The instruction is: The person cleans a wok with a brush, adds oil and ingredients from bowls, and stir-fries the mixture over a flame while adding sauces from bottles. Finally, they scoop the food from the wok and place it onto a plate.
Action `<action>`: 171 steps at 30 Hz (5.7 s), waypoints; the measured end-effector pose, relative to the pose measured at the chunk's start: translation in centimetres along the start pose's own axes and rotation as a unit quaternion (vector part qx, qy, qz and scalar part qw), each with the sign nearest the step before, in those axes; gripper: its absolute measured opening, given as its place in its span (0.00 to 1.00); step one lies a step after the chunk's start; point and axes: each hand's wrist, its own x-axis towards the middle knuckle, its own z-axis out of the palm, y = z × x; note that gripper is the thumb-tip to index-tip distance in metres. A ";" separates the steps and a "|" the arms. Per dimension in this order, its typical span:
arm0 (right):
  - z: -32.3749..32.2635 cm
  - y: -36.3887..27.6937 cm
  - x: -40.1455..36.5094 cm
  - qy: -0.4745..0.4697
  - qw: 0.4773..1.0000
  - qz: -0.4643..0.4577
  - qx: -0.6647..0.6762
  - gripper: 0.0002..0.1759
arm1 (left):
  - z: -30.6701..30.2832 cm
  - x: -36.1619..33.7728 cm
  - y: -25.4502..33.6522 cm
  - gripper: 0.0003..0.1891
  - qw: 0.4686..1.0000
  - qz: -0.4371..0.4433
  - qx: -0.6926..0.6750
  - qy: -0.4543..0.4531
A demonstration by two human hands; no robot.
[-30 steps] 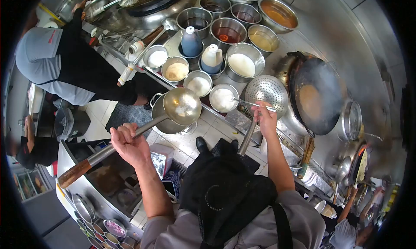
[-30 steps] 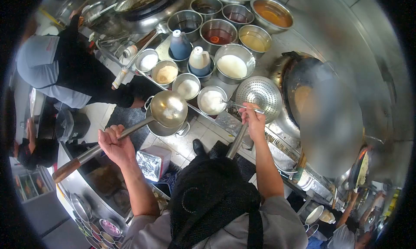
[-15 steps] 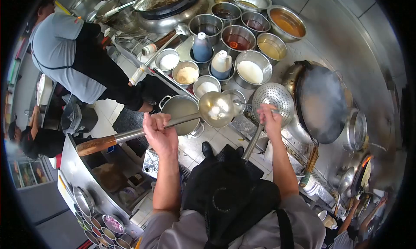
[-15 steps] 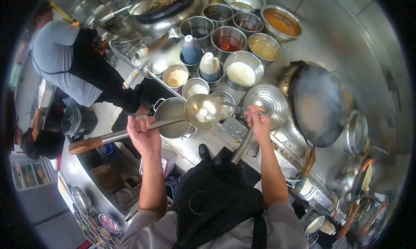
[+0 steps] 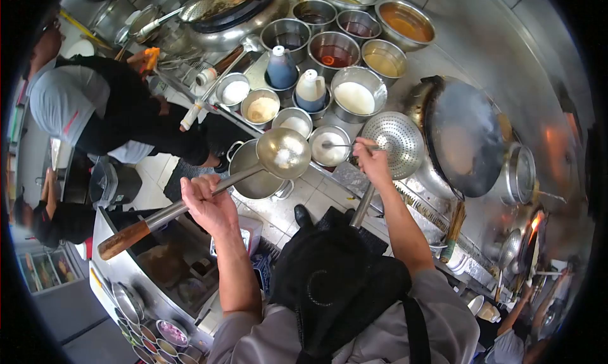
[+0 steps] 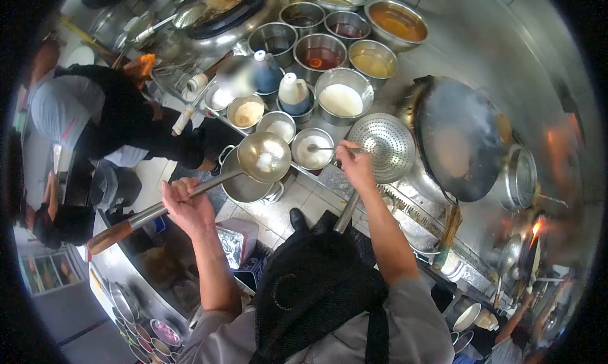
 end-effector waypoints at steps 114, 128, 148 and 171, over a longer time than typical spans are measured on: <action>-45.1 9.5 -20.1 0.105 0.978 0.118 -0.135 0.28 | 12.9 -42.5 -16.1 0.16 0.688 -0.198 0.529 -0.456; -46.3 9.4 -24.2 0.160 0.911 -0.042 -0.379 0.31 | 18.3 -14.7 -14.0 0.12 0.708 0.174 0.598 -0.332; -23.7 -6.7 -13.0 0.020 0.936 0.192 0.293 0.32 | 14.7 4.3 -41.8 0.26 0.328 0.030 0.813 -0.480; -25.3 -7.2 -12.8 -0.053 0.911 0.134 0.386 0.36 | 29.8 -0.7 -33.3 0.10 0.579 0.109 0.539 -0.603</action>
